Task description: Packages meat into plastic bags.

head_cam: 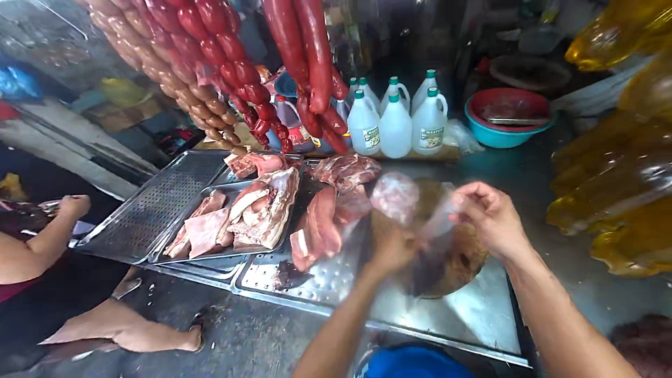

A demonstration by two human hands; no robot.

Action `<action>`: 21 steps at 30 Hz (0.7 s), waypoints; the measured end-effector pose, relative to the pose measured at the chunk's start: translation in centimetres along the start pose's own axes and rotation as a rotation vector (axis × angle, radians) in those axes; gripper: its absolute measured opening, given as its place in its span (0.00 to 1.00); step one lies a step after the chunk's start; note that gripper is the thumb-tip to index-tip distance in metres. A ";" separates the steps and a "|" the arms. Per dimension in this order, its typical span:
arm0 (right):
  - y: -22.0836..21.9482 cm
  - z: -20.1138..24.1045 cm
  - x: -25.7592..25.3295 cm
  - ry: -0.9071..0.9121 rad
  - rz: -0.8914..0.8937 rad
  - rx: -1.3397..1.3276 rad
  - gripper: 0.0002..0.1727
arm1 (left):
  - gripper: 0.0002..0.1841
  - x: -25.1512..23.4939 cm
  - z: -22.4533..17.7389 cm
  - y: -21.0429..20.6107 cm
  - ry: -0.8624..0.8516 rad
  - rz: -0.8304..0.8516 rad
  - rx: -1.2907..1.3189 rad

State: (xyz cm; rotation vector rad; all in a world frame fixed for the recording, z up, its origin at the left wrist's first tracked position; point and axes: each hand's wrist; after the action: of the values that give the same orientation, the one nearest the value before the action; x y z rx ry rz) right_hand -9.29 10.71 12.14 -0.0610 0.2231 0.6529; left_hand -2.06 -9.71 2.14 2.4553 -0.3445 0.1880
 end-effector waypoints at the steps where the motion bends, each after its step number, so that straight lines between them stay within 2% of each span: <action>1: 0.0 0.2 -0.1 0.002 -0.002 0.008 0.05 | 0.16 0.1 -0.2 -0.5 -0.006 0.019 0.037; 4: 0.2 0.0 0.4 0.048 -0.020 0.038 0.05 | 0.16 0.0 -1.1 -3.2 -0.028 0.046 0.107; 7: -0.7 -1.1 2.4 0.039 -0.026 0.060 0.05 | 0.18 -0.6 -1.0 -5.5 -0.046 0.032 -0.039; 10: -1.0 -2.3 5.3 0.019 -0.086 -0.044 0.05 | 0.16 -1.2 0.3 -6.0 -0.053 0.026 -0.156; 13: -0.4 -3.6 8.7 0.004 -0.118 -0.191 0.11 | 0.13 -0.9 0.6 -5.5 -0.065 0.024 -0.167; 15: 0.5 -4.3 11.6 -0.047 -0.032 -0.334 0.11 | 0.12 -1.0 0.0 -4.5 -0.093 -0.029 -0.005; 18: 1.5 -7.8 14.8 -0.177 0.146 -0.646 0.06 | 0.12 -1.2 -1.9 -2.6 -0.232 -0.137 0.455; 21: -1.0 -11.9 14.9 -0.299 0.233 -0.859 0.11 | 0.10 0.5 -5.3 -0.1 -0.446 -0.034 0.873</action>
State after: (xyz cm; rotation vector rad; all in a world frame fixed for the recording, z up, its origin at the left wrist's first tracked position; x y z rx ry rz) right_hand 0.60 17.26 -2.78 -0.7655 -0.3578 0.9430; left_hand -1.85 -6.40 6.33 3.3654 -0.4805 -0.3003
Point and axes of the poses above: each hand's wrist, its own x-axis away from the middle knuckle, its own y-axis out of the back of the hand, z = x × y, and after that the axes turned 13 degrees about z, right-handed
